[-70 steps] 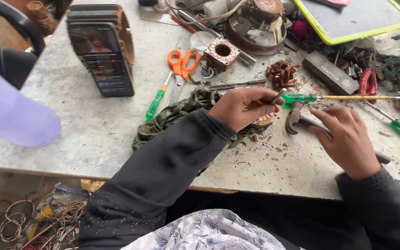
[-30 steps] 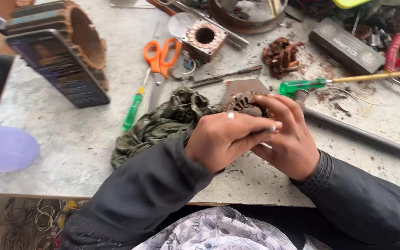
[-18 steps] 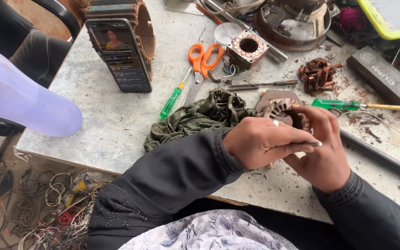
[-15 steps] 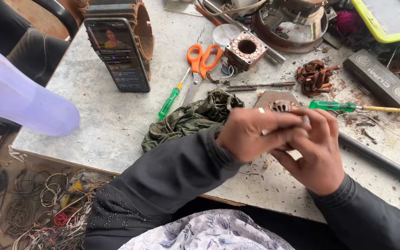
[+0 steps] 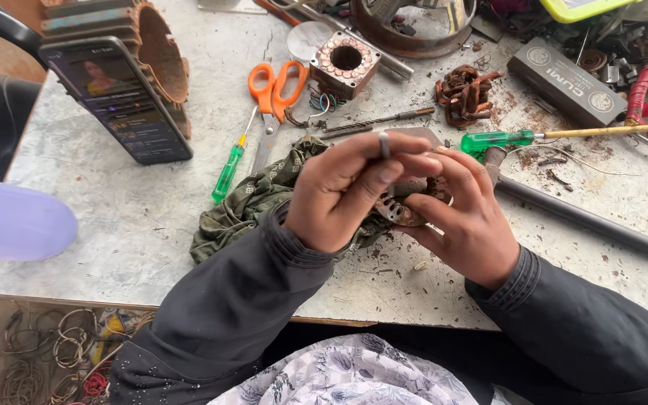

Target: The person uses a hammer and a metal punch to tap and adjust copper windings inside a stator core. They repeatedly position the punch into the slots and strike it with the hammer to seat the windings.

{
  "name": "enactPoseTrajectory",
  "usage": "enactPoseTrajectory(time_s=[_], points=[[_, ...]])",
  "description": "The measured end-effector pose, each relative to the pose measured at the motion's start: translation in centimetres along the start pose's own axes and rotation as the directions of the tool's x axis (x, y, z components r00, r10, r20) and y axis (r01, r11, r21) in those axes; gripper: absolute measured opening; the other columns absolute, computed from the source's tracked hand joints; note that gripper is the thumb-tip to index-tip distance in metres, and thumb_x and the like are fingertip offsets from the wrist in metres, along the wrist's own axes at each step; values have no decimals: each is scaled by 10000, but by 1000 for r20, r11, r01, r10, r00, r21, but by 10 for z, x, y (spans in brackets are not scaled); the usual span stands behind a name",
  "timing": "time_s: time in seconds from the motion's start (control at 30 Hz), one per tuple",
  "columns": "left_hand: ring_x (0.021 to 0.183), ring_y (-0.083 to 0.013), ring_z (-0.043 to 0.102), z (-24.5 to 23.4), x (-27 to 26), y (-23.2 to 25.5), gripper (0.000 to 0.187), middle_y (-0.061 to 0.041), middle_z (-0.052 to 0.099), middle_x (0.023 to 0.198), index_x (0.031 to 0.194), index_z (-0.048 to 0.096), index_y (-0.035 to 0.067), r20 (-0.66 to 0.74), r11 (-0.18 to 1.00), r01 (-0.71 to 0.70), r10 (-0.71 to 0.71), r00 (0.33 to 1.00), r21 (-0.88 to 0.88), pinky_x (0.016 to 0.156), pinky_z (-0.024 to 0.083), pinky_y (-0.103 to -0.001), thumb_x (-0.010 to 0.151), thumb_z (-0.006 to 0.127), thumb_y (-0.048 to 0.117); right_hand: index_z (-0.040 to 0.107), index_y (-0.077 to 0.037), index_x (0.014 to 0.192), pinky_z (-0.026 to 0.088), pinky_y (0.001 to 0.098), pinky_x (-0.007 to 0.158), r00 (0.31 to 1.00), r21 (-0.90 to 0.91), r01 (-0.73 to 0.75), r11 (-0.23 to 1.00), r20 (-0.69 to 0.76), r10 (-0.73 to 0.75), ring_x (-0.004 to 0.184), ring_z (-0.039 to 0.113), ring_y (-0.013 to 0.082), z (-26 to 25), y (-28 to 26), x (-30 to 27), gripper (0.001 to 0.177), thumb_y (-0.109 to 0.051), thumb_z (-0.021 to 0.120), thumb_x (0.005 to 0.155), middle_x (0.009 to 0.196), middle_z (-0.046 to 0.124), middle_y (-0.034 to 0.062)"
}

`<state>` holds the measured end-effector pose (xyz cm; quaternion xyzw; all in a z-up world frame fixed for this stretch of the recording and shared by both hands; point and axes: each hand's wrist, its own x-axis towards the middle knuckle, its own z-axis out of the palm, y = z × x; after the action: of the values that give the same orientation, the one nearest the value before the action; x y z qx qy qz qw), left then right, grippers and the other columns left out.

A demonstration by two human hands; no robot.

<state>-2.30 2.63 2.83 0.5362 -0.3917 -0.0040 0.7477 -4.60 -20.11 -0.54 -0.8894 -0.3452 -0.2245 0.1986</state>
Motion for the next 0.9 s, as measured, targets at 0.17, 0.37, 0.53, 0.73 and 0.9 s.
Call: enactPoseTrajectory(time_s=[0.17, 0.37, 0.53, 0.73, 0.9], points=[[1190, -161, 723, 5, 0, -18, 186, -118, 706, 1240, 1370, 546, 7, 85, 998, -13, 8, 996, 59, 1020, 630, -264, 1200, 481, 42, 720, -89, 1127, 386, 548, 1175, 999, 34, -34, 999, 28, 33, 1418, 409, 415, -4, 0, 2, 464, -247, 887, 724, 1458, 459, 202], [1009, -142, 717, 10, -8, -24, 176, -125, 713, 1154, 1317, 582, -3, 38, 985, 55, -63, 997, 166, 873, 613, -242, 1167, 498, 37, 710, -60, 1167, 392, 532, 1172, 999, 91, -41, 995, 36, 38, 1415, 440, 404, -8, -1, 5, 499, -185, 879, 715, 1474, 466, 185], [1003, -112, 733, 10, -8, -29, 164, -80, 716, 1083, 1310, 579, 24, 27, 973, -40, 34, 999, 228, 904, 608, -232, 1191, 480, 80, 707, -72, 1107, 399, 516, 1146, 998, 128, -53, 990, 30, 50, 1400, 448, 395, -10, 0, 6, 442, -189, 896, 724, 1486, 460, 186], [938, -98, 727, 12, -12, -34, 174, -72, 718, 1046, 1297, 579, 20, 20, 984, 12, -16, 1000, 175, 864, 612, -229, 1183, 461, 80, 662, -97, 1100, 405, 498, 1147, 995, 167, -96, 981, 34, 91, 1409, 452, 374, -9, 0, 5, 456, -165, 889, 711, 1501, 464, 173], [947, -104, 731, 12, -11, -36, 171, -74, 712, 1094, 1307, 564, 23, 50, 982, -23, 14, 999, 186, 863, 615, -233, 1179, 463, 77, 651, -76, 1295, 392, 500, 1145, 993, 183, -114, 977, 41, 108, 1397, 445, 372, -10, 2, 5, 646, -170, 891, 703, 1489, 461, 172]])
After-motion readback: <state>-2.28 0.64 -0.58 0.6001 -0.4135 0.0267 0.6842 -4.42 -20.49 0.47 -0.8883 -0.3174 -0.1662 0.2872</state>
